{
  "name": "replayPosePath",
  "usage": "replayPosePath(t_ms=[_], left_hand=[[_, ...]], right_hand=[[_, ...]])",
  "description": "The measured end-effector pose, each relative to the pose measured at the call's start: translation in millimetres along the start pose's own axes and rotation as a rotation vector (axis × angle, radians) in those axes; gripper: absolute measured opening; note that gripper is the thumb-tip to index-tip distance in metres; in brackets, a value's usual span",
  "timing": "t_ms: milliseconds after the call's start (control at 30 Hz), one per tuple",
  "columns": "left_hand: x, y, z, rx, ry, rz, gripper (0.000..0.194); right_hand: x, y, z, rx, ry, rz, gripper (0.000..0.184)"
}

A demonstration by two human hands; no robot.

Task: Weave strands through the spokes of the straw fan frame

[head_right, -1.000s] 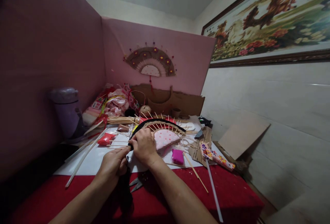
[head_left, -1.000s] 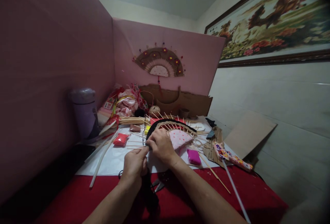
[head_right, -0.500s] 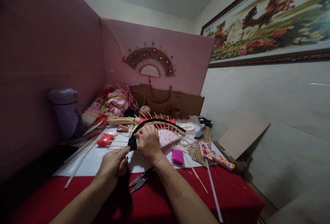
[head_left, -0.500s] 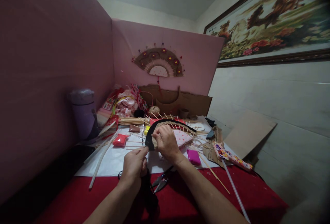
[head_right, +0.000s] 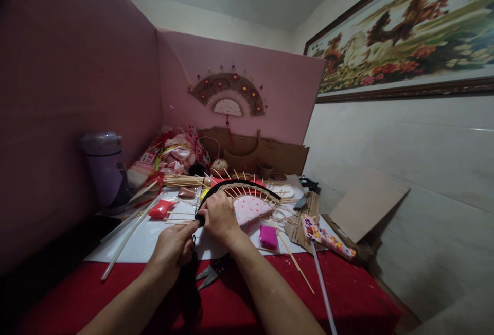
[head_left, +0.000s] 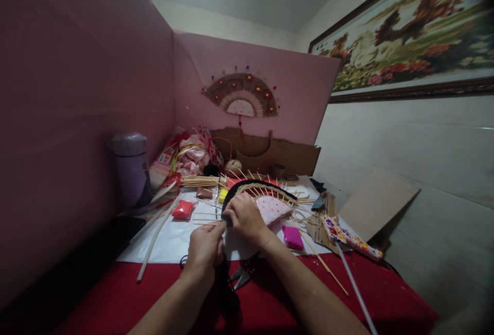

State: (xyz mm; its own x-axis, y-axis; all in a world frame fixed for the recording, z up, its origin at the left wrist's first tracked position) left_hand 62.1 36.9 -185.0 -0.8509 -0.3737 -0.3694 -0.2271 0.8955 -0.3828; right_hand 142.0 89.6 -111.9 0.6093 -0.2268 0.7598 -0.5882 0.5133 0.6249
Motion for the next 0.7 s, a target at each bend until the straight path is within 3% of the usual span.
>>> replayPosePath(t_ms=[133, 333, 433, 500, 633, 700], left_hand=[[0.4, 0, 2, 0.012, -0.017, 0.005, 0.029], [1.0, 3, 4, 0.011, -0.032, 0.024, 0.03], [1.5, 3, 4, 0.01, -0.031, 0.017, 0.03], [1.3, 3, 4, 0.013, -0.029, 0.019, 0.03], [0.5, 4, 3, 0.009, -0.019, 0.027, 0.03], [0.6, 4, 3, 0.005, -0.015, 0.025, 0.031]], right_hand=[[20, -4, -8, -0.064, 0.029, -0.23, 0.008], [59, -23, -25, -0.17, 0.29, -0.659, 0.014], [70, -31, -28, -0.177, 0.388, -0.771, 0.015], [65, -27, -26, -0.157, 0.376, -0.672, 0.015], [24, -9, -10, -0.009, 0.21, -0.205, 0.015], [10, -7, -6, 0.023, 0.132, -0.106, 0.013]])
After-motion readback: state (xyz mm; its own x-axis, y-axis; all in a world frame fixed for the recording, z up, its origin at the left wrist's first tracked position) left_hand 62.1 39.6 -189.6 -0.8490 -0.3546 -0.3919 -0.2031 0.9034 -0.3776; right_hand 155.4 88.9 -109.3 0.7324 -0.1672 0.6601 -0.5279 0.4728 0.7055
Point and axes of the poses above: each hand's wrist, its own y-axis towards the middle knuckle, its own x-axis out of the back of the hand, z = x × y, the point moved 8 cm from there along y, towards the middle knuckle, and after that the axes turned 12 degrees about x, right-handed, at the moved point
